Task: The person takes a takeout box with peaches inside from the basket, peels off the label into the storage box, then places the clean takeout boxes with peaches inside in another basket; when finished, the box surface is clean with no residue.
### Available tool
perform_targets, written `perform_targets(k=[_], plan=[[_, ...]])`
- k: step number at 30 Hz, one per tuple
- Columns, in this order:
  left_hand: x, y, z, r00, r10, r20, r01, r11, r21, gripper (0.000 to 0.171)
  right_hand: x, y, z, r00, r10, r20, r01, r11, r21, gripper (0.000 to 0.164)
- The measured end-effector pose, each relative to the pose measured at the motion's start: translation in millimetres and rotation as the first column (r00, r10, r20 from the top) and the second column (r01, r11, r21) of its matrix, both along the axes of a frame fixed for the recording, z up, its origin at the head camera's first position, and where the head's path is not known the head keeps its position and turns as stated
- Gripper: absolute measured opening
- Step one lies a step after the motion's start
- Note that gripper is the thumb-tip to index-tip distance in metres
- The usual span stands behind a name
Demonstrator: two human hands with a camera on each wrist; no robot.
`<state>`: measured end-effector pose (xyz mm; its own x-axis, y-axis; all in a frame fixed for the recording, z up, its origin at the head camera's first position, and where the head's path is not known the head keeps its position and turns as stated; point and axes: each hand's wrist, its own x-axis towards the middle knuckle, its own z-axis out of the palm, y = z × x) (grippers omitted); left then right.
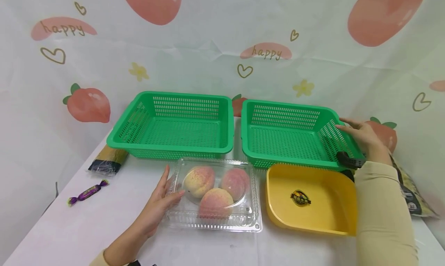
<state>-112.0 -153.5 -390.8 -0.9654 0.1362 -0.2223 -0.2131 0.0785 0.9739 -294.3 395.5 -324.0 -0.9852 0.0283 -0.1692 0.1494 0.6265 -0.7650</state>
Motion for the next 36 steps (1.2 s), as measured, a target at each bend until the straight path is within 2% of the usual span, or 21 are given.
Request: perform_targets(k=[6,9,16,24,29,36], plan=[[0.1,0.6,-1.0,1.0,-0.004,-0.024,0.005,1.0,0.03,0.087,1.5,7.2,-17.7,0.998,0.01,-0.061,-0.007,0.999,0.049,0.067],[0.2,0.8,-1.2,0.999,0.0,-0.035,0.001,0.999,0.044,0.086,0.7,7.5,-21.3,0.997,-0.001,-0.078,0.004,0.999,0.038,0.061],[-0.2,0.7,-2.3,0.999,-0.005,-0.038,0.006,0.999,0.042,0.082,-0.5,6.5,-19.9,0.996,0.043,-0.079,-0.039,0.998,0.048,0.055],[-0.6,1.5,-2.8,0.998,-0.008,-0.061,0.011,0.999,0.05,0.08,0.7,6.1,-19.9,0.995,0.042,-0.087,-0.032,0.993,0.11,0.053],[-1.6,2.2,-2.4,0.997,-0.011,-0.08,0.015,0.998,0.057,0.075,1.5,6.2,-18.9,0.994,0.048,-0.095,-0.038,0.994,0.105,0.053],[4.3,6.1,-1.3,0.997,0.049,-0.066,-0.045,0.998,0.053,0.071,0.7,6.6,-21.9,0.994,0.045,-0.102,-0.034,0.994,0.107,0.052]])
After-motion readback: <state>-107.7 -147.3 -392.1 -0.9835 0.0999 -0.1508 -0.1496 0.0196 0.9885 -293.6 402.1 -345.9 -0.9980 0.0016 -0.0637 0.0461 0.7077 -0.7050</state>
